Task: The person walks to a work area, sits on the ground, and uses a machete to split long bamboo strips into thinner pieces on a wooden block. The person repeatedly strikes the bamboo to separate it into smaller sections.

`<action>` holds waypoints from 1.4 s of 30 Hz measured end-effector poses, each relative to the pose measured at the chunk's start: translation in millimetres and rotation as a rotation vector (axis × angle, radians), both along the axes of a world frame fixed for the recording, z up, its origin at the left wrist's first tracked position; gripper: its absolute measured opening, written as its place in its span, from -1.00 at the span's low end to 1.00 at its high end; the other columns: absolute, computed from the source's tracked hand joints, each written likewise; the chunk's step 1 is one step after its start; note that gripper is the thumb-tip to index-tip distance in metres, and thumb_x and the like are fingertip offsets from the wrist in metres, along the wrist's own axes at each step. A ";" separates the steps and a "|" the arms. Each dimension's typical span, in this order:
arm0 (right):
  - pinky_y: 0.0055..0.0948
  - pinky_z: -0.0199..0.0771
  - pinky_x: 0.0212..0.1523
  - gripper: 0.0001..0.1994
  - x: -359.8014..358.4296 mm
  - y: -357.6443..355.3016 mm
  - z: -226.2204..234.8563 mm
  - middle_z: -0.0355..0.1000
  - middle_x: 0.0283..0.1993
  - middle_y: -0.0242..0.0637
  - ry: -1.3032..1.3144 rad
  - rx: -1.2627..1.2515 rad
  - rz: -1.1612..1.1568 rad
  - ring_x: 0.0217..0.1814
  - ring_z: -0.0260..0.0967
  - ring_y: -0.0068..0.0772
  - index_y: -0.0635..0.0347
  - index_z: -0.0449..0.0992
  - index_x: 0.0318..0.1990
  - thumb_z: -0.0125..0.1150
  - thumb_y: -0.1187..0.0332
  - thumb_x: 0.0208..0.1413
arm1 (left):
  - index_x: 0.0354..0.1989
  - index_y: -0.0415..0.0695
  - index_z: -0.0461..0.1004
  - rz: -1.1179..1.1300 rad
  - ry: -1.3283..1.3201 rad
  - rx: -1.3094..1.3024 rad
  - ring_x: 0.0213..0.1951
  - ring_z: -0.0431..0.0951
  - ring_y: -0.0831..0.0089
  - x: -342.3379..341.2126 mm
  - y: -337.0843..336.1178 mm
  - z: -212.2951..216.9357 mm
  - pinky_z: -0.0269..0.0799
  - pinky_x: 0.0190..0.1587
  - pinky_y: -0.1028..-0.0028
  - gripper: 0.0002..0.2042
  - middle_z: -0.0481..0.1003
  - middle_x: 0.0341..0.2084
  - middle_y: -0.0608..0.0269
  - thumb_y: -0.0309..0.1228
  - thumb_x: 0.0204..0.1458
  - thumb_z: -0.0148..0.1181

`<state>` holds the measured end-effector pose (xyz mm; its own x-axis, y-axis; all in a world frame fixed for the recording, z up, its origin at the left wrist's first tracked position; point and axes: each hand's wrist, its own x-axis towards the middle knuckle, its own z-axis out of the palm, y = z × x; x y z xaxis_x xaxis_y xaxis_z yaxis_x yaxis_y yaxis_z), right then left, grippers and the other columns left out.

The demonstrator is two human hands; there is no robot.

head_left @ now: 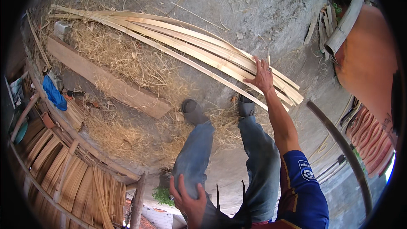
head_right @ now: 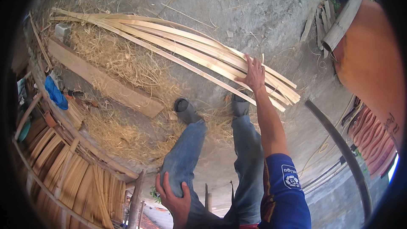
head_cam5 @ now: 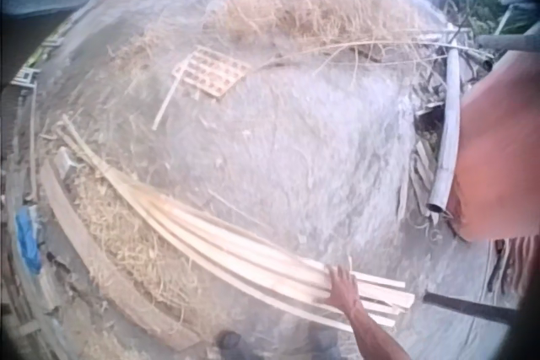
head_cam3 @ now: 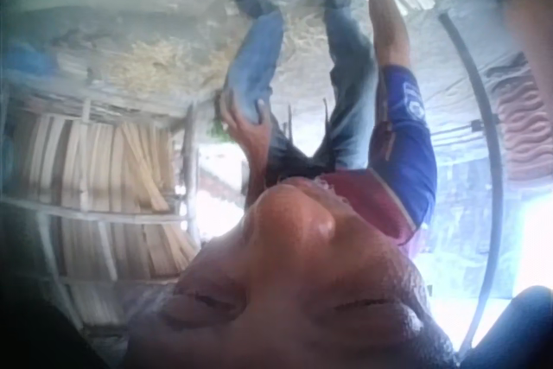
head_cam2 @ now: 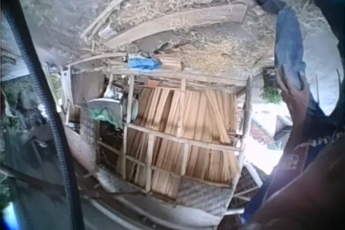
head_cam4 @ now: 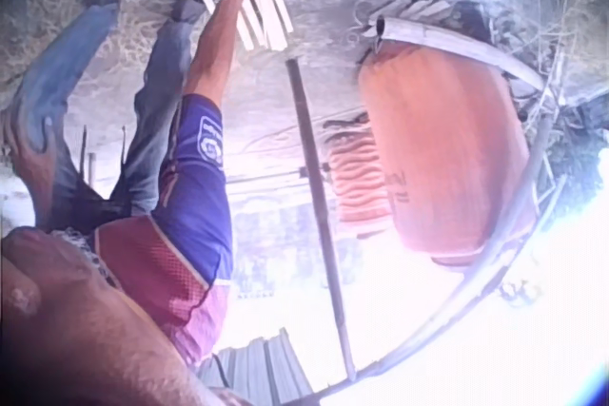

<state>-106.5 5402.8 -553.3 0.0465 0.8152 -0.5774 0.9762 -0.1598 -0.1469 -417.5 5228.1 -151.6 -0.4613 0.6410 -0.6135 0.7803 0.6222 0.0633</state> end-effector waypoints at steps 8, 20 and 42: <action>0.02 0.52 -0.17 -0.38 26.6 14.1 15.3 0.52 -0.21 0.02 0.117 0.022 0.027 -0.15 0.52 0.15 0.09 0.36 0.02 0.50 0.09 -0.18 | 0.24 -0.17 0.34 -0.001 -0.033 -0.012 0.20 0.37 -0.16 1.8 -2.6 3.2 0.43 0.05 0.00 -0.39 0.21 0.25 -0.14 -0.30 -0.05 0.30; 0.18 0.05 0.43 0.16 -21.4 -43.5 0.2 0.08 0.41 -0.01 0.020 -0.060 0.030 0.48 0.03 0.10 -0.13 0.00 0.44 0.64 -0.02 -0.35 | 0.22 -0.22 0.34 -0.017 -0.031 -0.044 0.21 0.35 -0.20 6.2 5.4 3.2 0.41 0.14 0.00 -0.43 0.21 0.24 -0.19 -0.37 -0.03 0.26; -0.04 0.51 0.01 -0.17 -30.1 -90.8 -4.6 0.56 -0.05 0.08 0.527 -0.340 -0.177 0.00 0.54 0.10 0.02 0.27 0.27 0.53 -0.01 -0.16 | 0.21 -0.25 0.35 -0.043 -0.040 0.000 0.21 0.36 -0.20 11.7 -15.3 -0.2 0.42 0.13 0.02 -0.43 0.21 0.24 -0.19 -0.40 -0.05 0.27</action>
<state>-136.6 5311.9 -557.9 -0.1968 0.5891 -0.7838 0.7419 -0.4332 -0.5118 -405.8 5212.8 -151.8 -0.4084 0.6595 -0.6311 0.8031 0.5882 0.0949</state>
